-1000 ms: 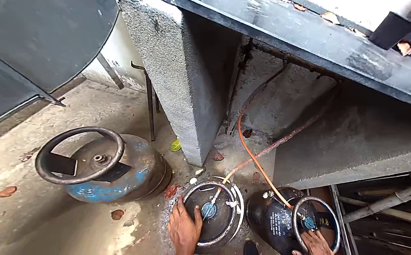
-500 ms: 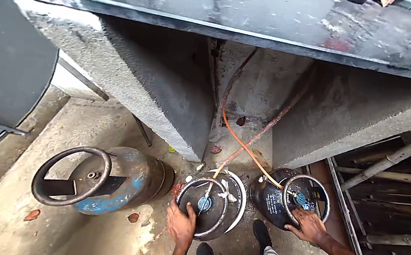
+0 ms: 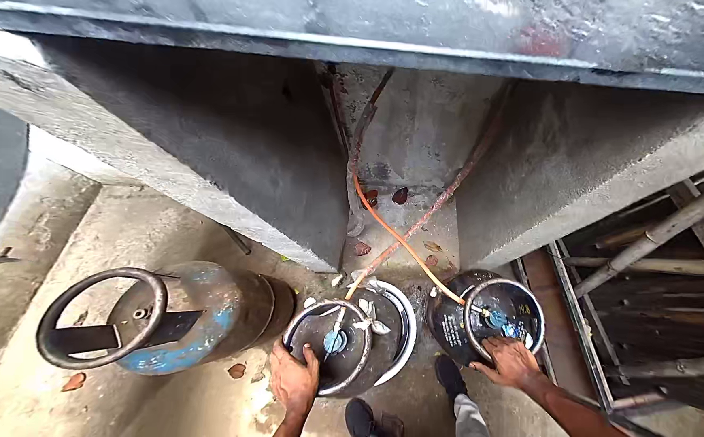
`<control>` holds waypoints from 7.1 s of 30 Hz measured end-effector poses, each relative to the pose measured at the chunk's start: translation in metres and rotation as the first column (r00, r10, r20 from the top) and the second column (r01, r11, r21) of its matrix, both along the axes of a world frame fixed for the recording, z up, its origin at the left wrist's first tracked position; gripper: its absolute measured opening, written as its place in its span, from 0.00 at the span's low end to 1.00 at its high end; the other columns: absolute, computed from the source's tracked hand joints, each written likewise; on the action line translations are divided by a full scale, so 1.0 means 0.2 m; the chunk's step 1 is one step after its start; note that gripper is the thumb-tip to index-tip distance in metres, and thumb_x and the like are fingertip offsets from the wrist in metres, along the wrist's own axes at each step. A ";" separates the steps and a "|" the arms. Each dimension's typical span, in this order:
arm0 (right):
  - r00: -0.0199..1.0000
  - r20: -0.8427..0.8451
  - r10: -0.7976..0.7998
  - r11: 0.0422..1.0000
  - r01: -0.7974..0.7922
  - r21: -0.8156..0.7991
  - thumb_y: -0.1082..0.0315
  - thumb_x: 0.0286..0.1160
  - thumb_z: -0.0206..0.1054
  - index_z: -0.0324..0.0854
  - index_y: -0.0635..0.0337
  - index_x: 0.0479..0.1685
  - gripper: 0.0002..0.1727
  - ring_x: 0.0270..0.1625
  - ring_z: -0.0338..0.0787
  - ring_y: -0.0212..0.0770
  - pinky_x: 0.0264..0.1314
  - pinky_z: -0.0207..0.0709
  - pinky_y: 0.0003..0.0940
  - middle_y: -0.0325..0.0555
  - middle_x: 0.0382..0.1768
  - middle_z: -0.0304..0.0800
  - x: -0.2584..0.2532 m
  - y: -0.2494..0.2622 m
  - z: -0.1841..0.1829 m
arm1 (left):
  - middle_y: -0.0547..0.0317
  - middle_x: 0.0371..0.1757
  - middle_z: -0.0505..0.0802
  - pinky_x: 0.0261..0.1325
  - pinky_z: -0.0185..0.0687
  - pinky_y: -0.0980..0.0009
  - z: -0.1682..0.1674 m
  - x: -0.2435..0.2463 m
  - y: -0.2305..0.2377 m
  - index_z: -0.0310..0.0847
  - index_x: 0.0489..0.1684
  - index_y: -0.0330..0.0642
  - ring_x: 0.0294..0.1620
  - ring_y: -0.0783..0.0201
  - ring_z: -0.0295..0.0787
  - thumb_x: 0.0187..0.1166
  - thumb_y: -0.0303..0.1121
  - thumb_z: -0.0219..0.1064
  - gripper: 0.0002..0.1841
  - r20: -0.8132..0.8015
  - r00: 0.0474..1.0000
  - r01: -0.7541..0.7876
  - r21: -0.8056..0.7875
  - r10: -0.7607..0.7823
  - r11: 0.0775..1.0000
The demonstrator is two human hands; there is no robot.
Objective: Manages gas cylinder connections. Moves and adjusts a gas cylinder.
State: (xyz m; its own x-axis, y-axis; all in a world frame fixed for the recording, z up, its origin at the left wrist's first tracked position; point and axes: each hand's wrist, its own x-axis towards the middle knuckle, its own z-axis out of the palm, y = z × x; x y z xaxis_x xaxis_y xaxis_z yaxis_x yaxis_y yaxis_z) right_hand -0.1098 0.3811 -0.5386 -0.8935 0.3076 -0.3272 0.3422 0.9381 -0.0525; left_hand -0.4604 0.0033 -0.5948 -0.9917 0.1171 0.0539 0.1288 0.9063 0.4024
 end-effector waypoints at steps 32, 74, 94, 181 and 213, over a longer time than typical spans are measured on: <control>0.997 -0.068 0.041 0.999 -0.039 0.031 0.20 0.71 0.49 0.87 0.52 0.38 0.43 0.39 0.94 0.43 0.42 0.86 0.44 0.42 0.33 0.92 -0.03 -0.01 0.05 | 0.35 0.73 0.83 0.69 0.77 0.35 0.09 0.05 -0.06 0.61 0.88 0.40 0.72 0.36 0.82 0.90 0.46 0.50 0.30 0.079 0.997 -0.017 0.037 0.014 0.999; 0.940 -0.229 -0.254 0.965 0.229 -0.129 0.17 0.69 0.48 0.89 0.54 0.39 0.47 0.46 0.94 0.47 0.53 0.86 0.50 0.46 0.37 0.94 -0.02 -0.02 0.06 | 0.49 0.79 0.83 0.86 0.63 0.44 0.49 0.70 2.04 0.70 0.85 0.48 0.82 0.49 0.76 0.93 0.46 0.49 0.26 0.308 0.201 0.928 0.245 -0.930 0.281; 0.916 -0.028 -0.400 0.900 0.387 -0.200 0.14 0.67 0.43 0.89 0.49 0.45 0.49 0.50 0.93 0.49 0.55 0.83 0.54 0.45 0.41 0.94 -0.01 -0.22 0.07 | 0.54 0.75 0.86 0.80 0.70 0.41 0.40 0.87 1.84 0.79 0.76 0.52 0.77 0.51 0.80 0.93 0.43 0.49 0.21 0.292 0.465 0.733 0.402 -0.836 0.549; 0.231 -0.156 -0.960 0.277 0.856 -0.438 0.34 0.81 0.58 0.82 0.59 0.59 0.34 0.42 0.91 0.75 0.41 0.78 0.76 0.69 0.36 0.91 0.02 0.45 0.10 | 0.53 0.88 0.72 0.90 0.60 0.48 0.53 0.75 1.63 0.66 0.87 0.45 0.89 0.55 0.64 0.89 0.51 0.52 0.30 0.055 0.670 0.685 0.338 -0.740 0.645; 0.592 0.151 -0.792 0.505 0.773 -0.384 0.58 0.80 0.61 0.59 0.60 0.83 0.33 0.53 0.94 0.57 0.56 0.85 0.58 0.57 0.47 0.93 -0.82 -1.22 -0.03 | 0.46 0.31 0.89 0.38 0.82 0.45 0.27 -0.12 0.12 0.88 0.35 0.43 0.31 0.50 0.85 0.70 0.76 0.63 0.37 0.743 0.582 0.004 0.405 -0.332 0.914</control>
